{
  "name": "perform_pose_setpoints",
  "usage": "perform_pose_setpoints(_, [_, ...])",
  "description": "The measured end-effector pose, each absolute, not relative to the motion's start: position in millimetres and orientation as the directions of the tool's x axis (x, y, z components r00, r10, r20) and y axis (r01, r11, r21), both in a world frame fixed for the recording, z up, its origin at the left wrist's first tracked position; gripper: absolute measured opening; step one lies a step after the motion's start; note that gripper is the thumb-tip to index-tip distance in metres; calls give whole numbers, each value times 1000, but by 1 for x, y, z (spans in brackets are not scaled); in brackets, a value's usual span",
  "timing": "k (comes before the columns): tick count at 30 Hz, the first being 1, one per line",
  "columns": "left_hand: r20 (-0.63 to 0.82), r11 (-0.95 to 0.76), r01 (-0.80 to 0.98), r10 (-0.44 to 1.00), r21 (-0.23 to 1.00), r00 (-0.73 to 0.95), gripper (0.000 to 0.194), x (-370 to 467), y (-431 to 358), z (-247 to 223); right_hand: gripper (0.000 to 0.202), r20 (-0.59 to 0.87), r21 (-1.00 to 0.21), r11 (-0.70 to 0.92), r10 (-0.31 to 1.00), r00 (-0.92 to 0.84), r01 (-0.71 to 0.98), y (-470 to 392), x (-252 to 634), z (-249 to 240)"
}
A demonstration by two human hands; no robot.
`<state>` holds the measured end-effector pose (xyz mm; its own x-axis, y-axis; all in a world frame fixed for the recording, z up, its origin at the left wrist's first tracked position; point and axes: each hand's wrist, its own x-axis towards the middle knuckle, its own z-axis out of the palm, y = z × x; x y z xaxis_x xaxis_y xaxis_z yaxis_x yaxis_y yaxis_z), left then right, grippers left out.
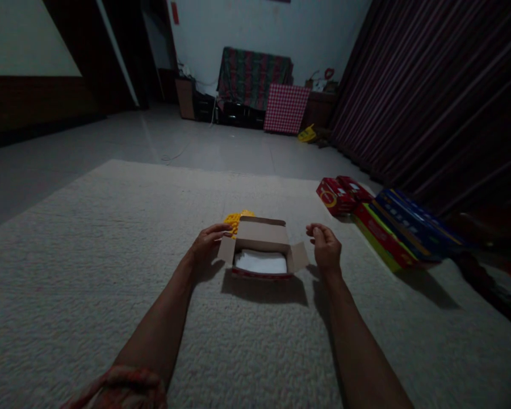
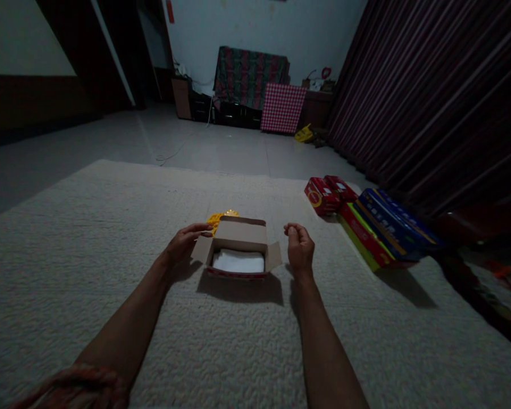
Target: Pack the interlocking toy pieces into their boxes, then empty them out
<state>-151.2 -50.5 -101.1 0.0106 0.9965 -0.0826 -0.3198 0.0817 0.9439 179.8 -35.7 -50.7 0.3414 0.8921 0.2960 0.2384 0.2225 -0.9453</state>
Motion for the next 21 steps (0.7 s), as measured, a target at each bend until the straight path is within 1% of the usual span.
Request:
perform_pose_setpoints(3, [-79,102,-303,993,947,87,41,-156,-48,-109,44,121,-993,111,946,301,50,-44,181,-63])
perform_pose_setpoints(5, [-51,82,-277,992,957,119,47,-156,-47,-112,45,70,-997,78,966,249,-21,-49,178,-71])
perform_pose_setpoints(9, [28,24,-246,979,969,203,66,-153,-46,-108,50,70,-996,78,984,164,-44,-56,166,-85])
perform_pose_setpoints(12, [79,-13,-239,959,971,271,87,-148,-47,-101,56,77,-997,80,988,135,-18,-56,159,-95])
perform_pose_setpoints(14, [80,-15,-220,954,975,288,101,-144,-47,-98,62,70,-997,71,991,111,-1,-52,156,-100])
perform_pose_setpoints(16, [69,-10,-204,957,979,282,112,-141,-47,-98,68,60,-998,60,994,95,7,-49,153,-103])
perform_pose_setpoints(18, [61,2,-214,956,977,287,116,-139,-47,-99,70,60,-998,60,996,65,-4,-46,152,-104])
perform_pose_setpoints(21, [62,23,-263,949,964,309,113,-136,-48,-98,68,97,-994,97,995,0,-57,-48,149,-100])
